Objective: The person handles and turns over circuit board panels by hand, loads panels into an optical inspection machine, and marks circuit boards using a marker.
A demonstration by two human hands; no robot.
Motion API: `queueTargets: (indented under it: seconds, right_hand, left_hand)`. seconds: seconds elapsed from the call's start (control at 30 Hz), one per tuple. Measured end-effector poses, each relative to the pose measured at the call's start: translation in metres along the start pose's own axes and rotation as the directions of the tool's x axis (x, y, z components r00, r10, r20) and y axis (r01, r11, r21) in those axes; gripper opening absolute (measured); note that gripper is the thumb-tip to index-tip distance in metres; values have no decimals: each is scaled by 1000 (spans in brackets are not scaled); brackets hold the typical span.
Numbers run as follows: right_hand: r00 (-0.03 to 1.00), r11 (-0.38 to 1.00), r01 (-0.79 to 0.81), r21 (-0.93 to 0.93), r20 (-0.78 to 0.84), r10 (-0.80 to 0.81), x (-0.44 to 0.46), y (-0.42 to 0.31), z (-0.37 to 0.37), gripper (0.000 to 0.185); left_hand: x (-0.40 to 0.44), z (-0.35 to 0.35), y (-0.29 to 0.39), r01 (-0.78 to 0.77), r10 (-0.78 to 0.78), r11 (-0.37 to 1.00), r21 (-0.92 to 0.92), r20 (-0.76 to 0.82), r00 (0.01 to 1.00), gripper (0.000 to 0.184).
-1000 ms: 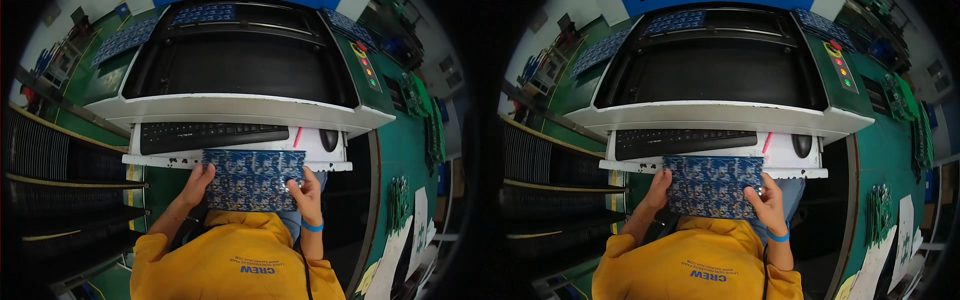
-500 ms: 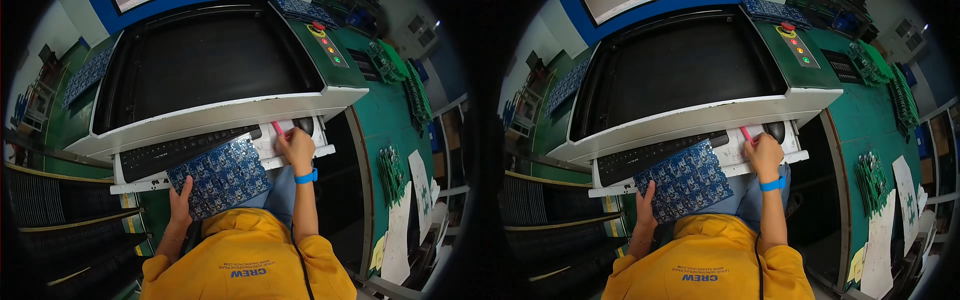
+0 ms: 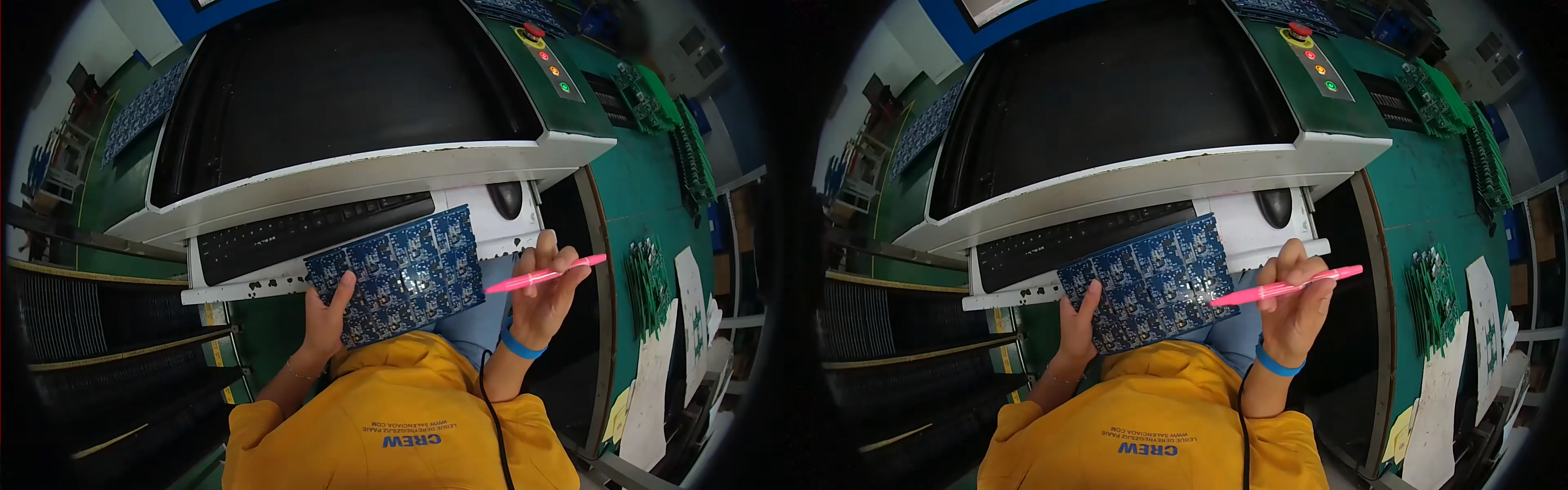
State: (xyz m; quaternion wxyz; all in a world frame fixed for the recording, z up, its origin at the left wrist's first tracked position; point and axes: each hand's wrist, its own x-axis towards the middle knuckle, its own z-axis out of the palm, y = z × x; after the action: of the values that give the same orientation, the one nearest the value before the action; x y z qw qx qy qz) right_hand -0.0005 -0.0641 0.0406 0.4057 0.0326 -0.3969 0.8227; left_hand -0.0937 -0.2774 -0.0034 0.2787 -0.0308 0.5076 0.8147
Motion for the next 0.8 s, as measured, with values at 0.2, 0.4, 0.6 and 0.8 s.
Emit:
queueTargets:
  seconds: [0.2,0.4,0.6,0.8]
  right_hand:
    - [998,974,30,-227,60,-17,-9,8,13,21]
    - [992,838,-29,-545,88,91,-14,9,43,14]
    - [994,631,104,-769,102,-40,-19,26,45,9]
    - [984,609,175,-773,132,-116,-19,33,44,13]
  left_hand:
    - [-8,12,-2,-88,86,995,55,36,996,16]
    - [-14,13,-5,-139,130,978,156,63,989,16]
    - [-21,15,-2,-227,198,949,217,147,969,15]
    - [-22,12,-2,-330,287,889,316,177,942,14]
